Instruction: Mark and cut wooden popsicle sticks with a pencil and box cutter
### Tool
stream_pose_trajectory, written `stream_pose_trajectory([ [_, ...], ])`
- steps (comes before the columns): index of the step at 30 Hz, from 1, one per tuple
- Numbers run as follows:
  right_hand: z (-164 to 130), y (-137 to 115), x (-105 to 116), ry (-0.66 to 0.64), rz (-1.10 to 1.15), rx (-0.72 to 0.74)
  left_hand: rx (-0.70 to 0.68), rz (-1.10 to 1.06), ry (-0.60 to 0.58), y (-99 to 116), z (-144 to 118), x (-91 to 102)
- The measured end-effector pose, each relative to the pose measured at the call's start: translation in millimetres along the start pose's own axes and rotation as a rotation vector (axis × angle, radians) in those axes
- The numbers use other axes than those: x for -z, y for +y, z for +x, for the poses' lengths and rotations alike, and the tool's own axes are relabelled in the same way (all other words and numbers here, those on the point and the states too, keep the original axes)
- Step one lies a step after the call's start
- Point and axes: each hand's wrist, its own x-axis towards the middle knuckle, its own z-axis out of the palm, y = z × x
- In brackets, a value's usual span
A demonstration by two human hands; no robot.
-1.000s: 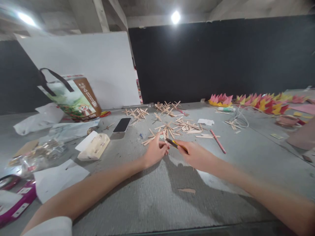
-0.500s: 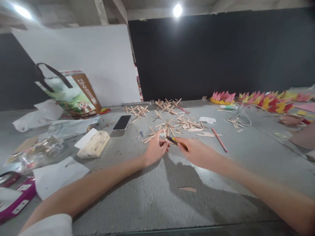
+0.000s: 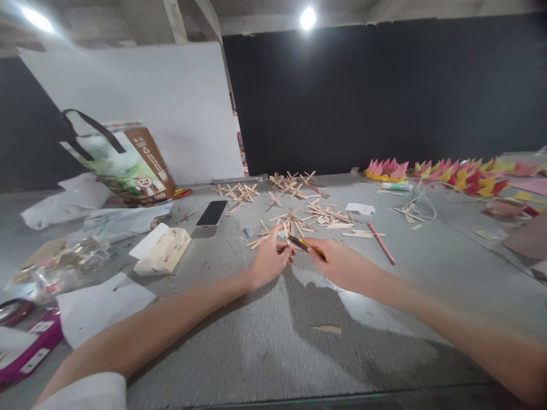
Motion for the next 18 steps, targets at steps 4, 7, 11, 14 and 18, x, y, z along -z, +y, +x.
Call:
stream_pose_trajectory([
  [4,-3.0,1.1,-4.1,0.011,-0.027,-0.024,0.006,0.000,-0.003,0.0,-0.3,-1.2],
  [7,-5.0,3.7,0.9,-0.004,-0.085,-0.031,-0.002,0.042,-0.006,0.6,-2.0,-4.3],
  [11,-0.8,7.0,37.5,-0.075,-0.146,0.032,-0.069,0.159,-0.054,3.7,-5.5,-6.9],
  [14,3.9,6.5,70.7,-0.161,-0.178,0.003,-0.091,0.171,-0.102,4.6,-5.9,-5.6],
  [18,10.2,3.4,93.7,-0.164,-0.224,-0.003,-0.039,0.133,-0.059,1.0,-1.7,-2.7],
])
